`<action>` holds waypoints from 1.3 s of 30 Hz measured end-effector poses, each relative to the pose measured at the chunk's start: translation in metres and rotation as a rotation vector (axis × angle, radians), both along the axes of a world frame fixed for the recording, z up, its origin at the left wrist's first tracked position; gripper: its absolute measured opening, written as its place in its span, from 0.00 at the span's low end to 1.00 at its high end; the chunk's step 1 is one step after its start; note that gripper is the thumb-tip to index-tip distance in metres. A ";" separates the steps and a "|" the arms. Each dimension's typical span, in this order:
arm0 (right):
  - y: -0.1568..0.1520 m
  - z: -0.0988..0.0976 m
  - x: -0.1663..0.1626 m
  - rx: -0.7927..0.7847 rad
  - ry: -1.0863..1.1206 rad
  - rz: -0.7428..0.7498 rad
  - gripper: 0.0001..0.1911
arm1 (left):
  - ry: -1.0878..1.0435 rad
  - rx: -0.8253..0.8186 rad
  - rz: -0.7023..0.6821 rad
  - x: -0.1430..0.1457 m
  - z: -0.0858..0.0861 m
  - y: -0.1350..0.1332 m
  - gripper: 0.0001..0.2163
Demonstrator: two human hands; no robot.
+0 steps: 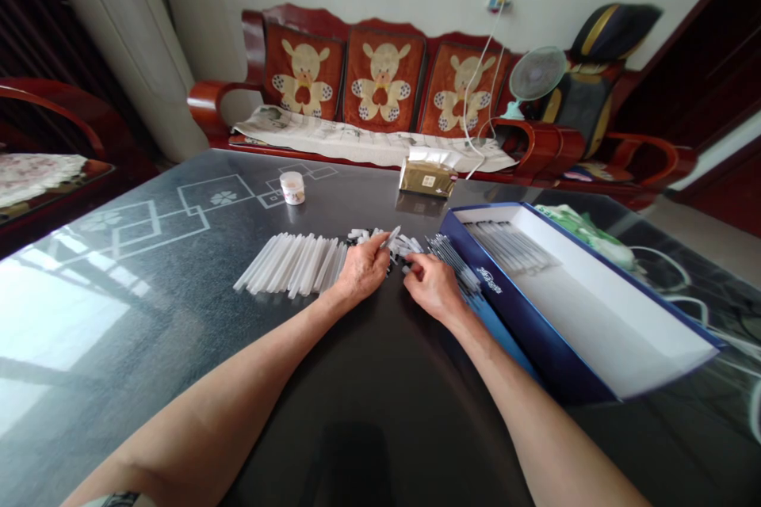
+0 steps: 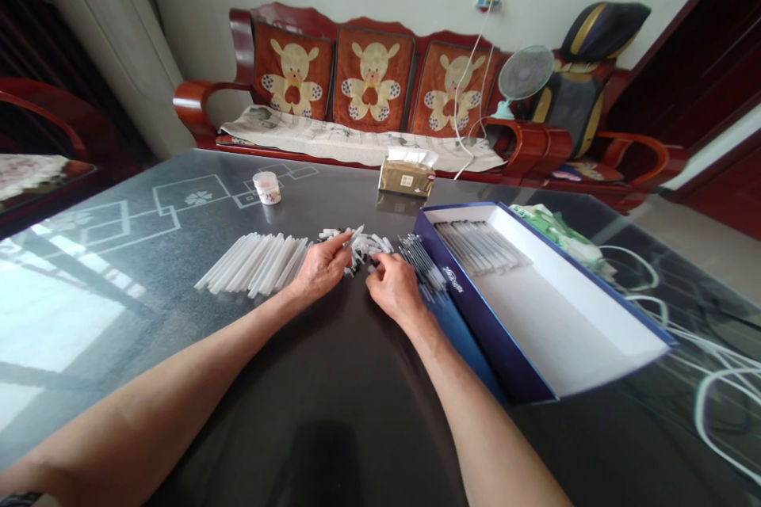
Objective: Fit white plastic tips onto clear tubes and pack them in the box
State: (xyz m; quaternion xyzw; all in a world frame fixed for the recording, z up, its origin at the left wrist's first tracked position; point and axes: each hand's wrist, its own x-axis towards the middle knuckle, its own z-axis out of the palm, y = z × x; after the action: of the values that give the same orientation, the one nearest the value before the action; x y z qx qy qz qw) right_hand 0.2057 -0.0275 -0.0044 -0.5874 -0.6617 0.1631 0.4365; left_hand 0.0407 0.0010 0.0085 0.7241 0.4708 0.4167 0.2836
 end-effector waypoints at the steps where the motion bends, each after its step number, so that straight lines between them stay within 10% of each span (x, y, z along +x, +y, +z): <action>1: 0.001 0.002 0.002 -0.057 0.105 -0.008 0.13 | 0.038 0.008 -0.024 0.000 0.001 -0.002 0.17; 7: 0.005 0.010 0.008 -0.252 0.773 0.067 0.11 | 0.209 0.094 -0.124 0.002 0.001 -0.011 0.16; 31: 0.002 0.008 0.001 -0.276 1.009 0.181 0.20 | 0.276 0.151 -0.177 0.001 0.001 -0.012 0.12; 39: 0.001 0.013 0.016 -0.328 0.917 0.307 0.14 | -0.025 -0.366 -0.367 0.001 0.009 -0.009 0.14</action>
State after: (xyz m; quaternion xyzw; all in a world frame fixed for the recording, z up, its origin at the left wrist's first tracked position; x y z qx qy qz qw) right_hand 0.2219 -0.0267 0.0089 -0.4124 -0.4463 0.5681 0.5550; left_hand 0.0420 -0.0075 0.0170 0.7287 0.3954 0.2751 0.4868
